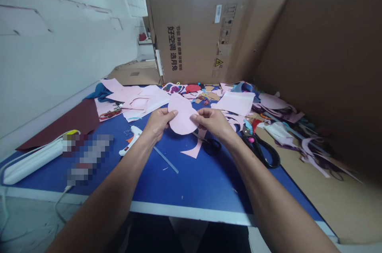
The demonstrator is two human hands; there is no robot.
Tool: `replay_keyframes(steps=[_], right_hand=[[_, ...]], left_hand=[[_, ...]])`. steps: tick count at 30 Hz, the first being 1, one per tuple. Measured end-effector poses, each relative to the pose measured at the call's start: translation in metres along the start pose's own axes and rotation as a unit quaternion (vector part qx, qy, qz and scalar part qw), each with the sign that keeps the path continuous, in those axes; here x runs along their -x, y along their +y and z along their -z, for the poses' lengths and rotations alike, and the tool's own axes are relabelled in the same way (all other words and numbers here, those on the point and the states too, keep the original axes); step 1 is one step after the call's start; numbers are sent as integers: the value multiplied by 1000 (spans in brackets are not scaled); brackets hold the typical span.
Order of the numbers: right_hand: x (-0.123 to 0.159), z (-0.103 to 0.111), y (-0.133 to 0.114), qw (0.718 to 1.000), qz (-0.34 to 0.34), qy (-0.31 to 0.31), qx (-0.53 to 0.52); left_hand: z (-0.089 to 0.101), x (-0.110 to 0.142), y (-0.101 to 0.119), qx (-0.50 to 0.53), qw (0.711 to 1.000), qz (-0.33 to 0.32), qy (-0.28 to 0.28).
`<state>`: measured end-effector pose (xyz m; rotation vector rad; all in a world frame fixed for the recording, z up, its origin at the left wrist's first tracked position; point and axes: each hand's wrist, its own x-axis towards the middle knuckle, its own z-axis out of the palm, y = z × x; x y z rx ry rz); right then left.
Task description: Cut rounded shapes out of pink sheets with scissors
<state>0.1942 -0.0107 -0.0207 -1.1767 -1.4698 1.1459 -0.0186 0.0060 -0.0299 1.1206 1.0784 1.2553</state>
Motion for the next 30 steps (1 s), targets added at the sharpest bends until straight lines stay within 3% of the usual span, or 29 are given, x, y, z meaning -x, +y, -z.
replay_keyframes(steps=[11,18,23,27,30], right_hand=[[-5,1,4,995,14,92,-30],[-3,-1,6,1000,-18,13,-21],[-2,-1,4,1000,-3,-15,2],[1,13,-3,992,19,-12,126],[6,23,-9,941,35,-34,334]], left_hand=[[-2,7,4,-23,994,54,-88],[-4,5,5,20,999,21,-20],[-2,4,6,29,1000,7,-6],[9,-3,9,56,996,-27,67],[16,-7,12,78,990,-44,105]])
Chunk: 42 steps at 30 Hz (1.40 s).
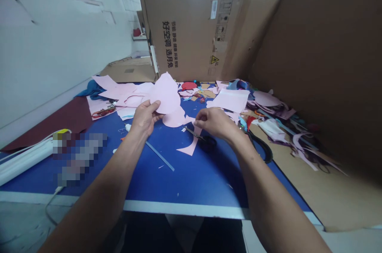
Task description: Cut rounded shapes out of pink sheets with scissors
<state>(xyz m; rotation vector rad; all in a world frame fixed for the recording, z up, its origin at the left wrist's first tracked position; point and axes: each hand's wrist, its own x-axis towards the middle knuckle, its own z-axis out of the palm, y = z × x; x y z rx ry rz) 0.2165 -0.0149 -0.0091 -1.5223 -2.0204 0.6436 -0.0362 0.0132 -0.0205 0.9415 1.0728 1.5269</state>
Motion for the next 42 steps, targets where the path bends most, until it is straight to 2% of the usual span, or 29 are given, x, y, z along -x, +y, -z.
replay_keyframes(steps=[3,8,14,17,20,23,28,31,35,37,38,39,41,42], right_hand=[[7,2,-3,989,1,-52,136],[11,-8,-11,966,-40,-118,227],[9,-10,-8,949,-69,-113,285],[9,-3,-5,943,-89,-113,300],[9,1,-4,939,-93,-138,301],[8,0,-7,938,-88,-160,296],[8,-4,-10,944,-76,-152,284],[9,-2,-11,951,-55,-147,266],[8,-4,-10,957,2,-196,214],[5,-11,-8,968,27,-166,184],[3,-16,-7,979,36,-92,177],[1,-22,-5,981,34,-45,184],[-5,-34,-1,979,60,19,191],[-7,-39,1,977,77,26,196]], left_hand=[[2,-2,4,13,1000,-8,18],[3,-1,8,17,999,-13,34],[2,-1,7,12,999,-4,30],[2,-2,5,17,999,-2,38],[1,-2,3,25,999,-5,39],[2,-3,2,27,999,-6,39],[2,-4,3,29,998,1,48],[2,-3,4,31,998,0,50],[2,-3,4,32,998,2,47],[1,-2,3,33,998,1,46],[1,-2,3,34,998,0,44],[1,-2,3,34,999,1,42],[0,-1,3,32,999,2,39],[0,-1,3,31,999,3,38]])
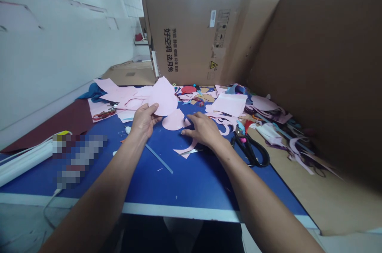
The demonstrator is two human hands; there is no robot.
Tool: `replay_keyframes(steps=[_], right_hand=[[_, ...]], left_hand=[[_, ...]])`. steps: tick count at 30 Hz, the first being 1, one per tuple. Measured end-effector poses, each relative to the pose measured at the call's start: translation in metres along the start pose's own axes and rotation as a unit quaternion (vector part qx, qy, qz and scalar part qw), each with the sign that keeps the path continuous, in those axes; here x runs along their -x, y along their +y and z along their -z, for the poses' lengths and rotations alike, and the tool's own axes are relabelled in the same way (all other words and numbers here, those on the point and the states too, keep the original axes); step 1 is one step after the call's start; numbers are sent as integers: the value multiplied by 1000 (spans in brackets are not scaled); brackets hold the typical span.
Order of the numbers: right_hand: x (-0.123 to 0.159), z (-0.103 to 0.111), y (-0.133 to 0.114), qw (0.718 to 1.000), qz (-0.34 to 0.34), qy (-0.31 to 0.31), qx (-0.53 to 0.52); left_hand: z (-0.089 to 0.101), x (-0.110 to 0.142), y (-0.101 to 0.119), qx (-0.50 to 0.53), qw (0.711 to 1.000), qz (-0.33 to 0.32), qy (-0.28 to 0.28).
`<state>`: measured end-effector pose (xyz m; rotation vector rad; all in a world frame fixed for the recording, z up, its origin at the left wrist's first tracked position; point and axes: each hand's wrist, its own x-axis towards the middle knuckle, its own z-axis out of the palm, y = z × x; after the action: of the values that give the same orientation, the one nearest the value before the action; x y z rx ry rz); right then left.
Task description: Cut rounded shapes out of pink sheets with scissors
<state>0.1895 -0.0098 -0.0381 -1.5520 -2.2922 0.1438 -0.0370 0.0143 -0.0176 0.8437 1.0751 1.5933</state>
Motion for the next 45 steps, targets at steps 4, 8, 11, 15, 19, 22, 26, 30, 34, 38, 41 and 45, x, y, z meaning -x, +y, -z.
replay_keyframes(steps=[4,8,11,15,19,22,26,30,34,38,41,45], right_hand=[[-6,-16,2,999,2,-18,38],[-10,-23,0,998,-20,6,54],[-12,-23,-1,997,-35,20,65],[-8,-7,15,992,-79,47,83],[3,21,47,974,-167,101,112],[6,30,57,968,-196,125,98],[-2,22,37,951,-152,153,-219],[-9,13,7,927,-104,115,-342],[-6,13,-9,868,-97,86,-479],[-6,11,-12,827,-123,85,-543],[-7,9,-11,807,-137,92,-568],[-7,6,-9,796,-146,111,-577]], left_hand=[[-1,1,0,-3,1000,3,-2],[-1,3,-1,-2,1000,-3,-10],[-1,3,-2,-6,1000,-4,-15],[0,2,-3,-8,1000,-3,-10],[-2,2,-3,-9,1000,0,-14],[-3,4,-3,-12,1000,6,-23],[-4,6,-5,-21,999,17,-44],[-6,9,-7,-35,997,31,-64],[-11,14,-10,-52,994,44,-89],[-14,19,-11,-58,989,58,-120],[-16,21,-11,-53,988,60,-132],[-15,20,-10,-50,989,55,-131]])
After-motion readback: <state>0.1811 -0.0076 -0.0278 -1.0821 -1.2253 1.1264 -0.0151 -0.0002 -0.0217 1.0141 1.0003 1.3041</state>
